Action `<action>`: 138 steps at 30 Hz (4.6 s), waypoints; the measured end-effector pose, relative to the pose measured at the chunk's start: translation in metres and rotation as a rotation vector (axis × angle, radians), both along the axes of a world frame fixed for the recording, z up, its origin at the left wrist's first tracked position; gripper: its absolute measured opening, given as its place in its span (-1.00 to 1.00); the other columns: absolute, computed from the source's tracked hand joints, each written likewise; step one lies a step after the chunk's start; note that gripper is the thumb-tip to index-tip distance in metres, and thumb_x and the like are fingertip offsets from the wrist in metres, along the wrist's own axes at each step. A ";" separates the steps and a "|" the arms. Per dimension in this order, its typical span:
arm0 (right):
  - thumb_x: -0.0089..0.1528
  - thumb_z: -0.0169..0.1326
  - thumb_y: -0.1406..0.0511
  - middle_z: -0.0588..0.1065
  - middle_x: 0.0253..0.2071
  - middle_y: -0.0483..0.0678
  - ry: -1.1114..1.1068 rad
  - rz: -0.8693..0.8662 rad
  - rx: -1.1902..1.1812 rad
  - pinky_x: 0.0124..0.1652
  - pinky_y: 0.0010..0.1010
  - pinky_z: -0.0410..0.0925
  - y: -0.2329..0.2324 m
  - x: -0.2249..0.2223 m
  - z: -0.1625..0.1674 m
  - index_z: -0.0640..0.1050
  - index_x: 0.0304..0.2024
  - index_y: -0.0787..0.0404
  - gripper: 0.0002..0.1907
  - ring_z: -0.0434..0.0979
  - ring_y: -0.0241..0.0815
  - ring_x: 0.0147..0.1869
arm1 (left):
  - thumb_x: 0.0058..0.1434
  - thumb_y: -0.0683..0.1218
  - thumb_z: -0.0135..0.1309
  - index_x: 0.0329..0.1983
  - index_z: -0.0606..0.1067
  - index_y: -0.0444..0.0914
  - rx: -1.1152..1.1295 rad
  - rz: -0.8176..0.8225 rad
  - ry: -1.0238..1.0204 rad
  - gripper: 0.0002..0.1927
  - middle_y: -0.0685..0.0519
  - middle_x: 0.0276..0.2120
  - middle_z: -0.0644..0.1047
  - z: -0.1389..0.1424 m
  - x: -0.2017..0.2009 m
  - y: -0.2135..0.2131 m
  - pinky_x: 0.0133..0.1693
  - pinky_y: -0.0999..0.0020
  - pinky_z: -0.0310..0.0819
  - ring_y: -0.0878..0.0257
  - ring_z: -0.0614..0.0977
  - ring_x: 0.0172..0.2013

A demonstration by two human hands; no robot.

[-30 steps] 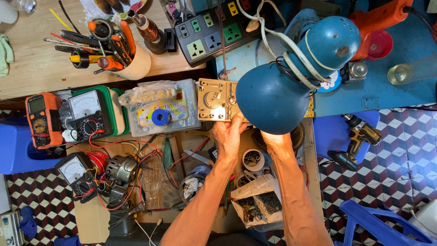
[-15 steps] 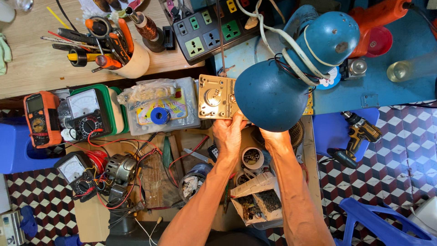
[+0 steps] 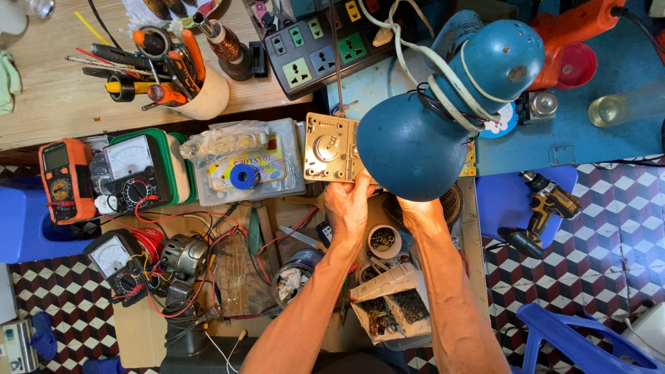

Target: The person works on a disassembled electronic device, likely a lamp, at a cluttered workbench. They manipulate the internal components, connect wires, and test the device by turning it on and off. The person handles various tools and parts throughout the process.

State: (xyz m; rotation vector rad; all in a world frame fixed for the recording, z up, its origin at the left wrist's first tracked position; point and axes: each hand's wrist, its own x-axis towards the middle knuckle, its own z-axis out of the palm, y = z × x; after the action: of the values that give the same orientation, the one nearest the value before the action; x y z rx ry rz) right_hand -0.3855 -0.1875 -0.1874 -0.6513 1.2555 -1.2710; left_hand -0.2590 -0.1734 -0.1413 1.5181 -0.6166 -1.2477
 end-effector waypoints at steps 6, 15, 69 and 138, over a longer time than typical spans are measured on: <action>0.15 0.34 0.42 0.55 -0.21 -0.07 -0.045 0.017 0.022 -0.28 -0.45 0.45 -0.001 -0.001 -0.001 0.56 -0.03 0.24 -0.65 0.54 -0.28 -0.23 | 0.24 -0.01 0.18 -0.14 0.59 -0.41 -0.021 0.023 0.037 -0.66 -0.04 -0.38 0.69 0.002 0.001 -0.001 -0.21 0.38 0.73 0.29 0.73 -0.37; 0.14 0.31 0.46 0.54 -0.23 -0.08 -0.073 -0.078 -0.020 -0.29 -0.46 0.46 0.000 0.006 -0.008 0.55 -0.06 0.23 -0.67 0.54 -0.28 -0.25 | 0.25 -0.03 0.21 -0.18 0.61 -0.44 -0.010 0.015 -0.031 -0.67 -0.04 -0.41 0.69 -0.005 0.002 -0.001 -0.29 0.41 0.69 0.29 0.72 -0.41; 0.28 0.13 0.44 0.55 -0.21 0.02 0.189 -0.099 0.087 -0.12 -0.46 0.50 0.192 0.035 0.158 0.56 -0.05 0.38 -0.81 0.60 -0.24 -0.18 | 0.24 0.07 0.06 -0.01 0.57 -0.34 0.083 -0.463 -0.025 -0.57 0.08 -0.19 0.63 0.087 0.149 0.095 -0.08 0.38 0.43 0.33 0.55 -0.18; 0.27 0.13 0.44 0.53 -0.13 -0.03 -0.249 -0.059 -0.032 -0.06 -0.41 0.45 0.064 0.075 0.080 0.53 -0.07 0.33 -0.82 0.56 -0.22 -0.08 | -0.19 0.12 0.51 0.58 -0.21 -0.14 -0.397 -0.412 -0.066 0.43 -0.14 0.36 0.28 0.115 0.111 0.078 0.22 0.09 0.41 0.05 0.48 0.30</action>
State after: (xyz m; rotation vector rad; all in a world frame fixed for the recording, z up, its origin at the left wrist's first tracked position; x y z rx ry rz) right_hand -0.3107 -0.1230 -0.1077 -0.4647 1.0578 -1.3779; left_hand -0.1480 -0.0957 -0.0259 1.1343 -1.1907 -1.2839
